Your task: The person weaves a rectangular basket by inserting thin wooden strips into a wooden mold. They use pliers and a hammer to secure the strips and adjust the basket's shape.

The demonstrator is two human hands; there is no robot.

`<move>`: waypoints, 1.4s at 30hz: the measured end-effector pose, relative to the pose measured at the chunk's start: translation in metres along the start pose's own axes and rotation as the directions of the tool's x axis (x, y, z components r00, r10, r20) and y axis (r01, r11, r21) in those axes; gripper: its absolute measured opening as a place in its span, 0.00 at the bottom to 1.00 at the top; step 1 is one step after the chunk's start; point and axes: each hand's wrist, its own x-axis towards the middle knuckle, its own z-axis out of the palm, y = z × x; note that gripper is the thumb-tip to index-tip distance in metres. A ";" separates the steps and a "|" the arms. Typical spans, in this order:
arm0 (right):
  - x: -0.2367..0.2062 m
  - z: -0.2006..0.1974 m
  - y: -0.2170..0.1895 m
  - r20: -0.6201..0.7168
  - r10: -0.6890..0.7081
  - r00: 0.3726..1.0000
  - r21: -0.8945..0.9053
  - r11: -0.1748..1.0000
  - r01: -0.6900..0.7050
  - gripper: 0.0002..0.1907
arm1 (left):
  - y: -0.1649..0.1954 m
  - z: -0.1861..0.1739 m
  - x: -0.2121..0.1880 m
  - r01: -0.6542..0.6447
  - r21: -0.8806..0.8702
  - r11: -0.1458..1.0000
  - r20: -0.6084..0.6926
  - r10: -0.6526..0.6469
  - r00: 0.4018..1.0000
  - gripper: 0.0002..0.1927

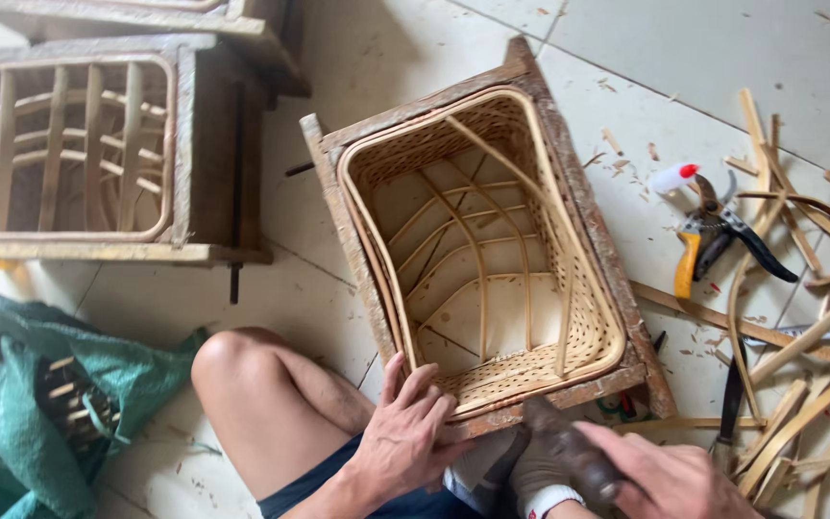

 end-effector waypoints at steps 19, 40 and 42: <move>0.002 -0.028 -0.032 -0.243 0.571 0.784 -0.139 0.779 -0.611 0.23 | 0.034 0.005 0.090 0.465 -0.564 0.682 0.368 -0.296 0.881 0.14; -0.014 -0.015 0.104 -0.459 0.884 0.082 0.367 0.273 -0.889 0.12 | -0.152 -0.088 0.203 0.127 0.298 0.946 -0.598 0.082 0.797 0.32; 0.003 -0.027 0.108 -0.445 0.895 0.038 0.372 0.224 -0.901 0.12 | -0.183 -0.101 0.234 0.100 0.394 0.914 -0.567 0.156 0.809 0.38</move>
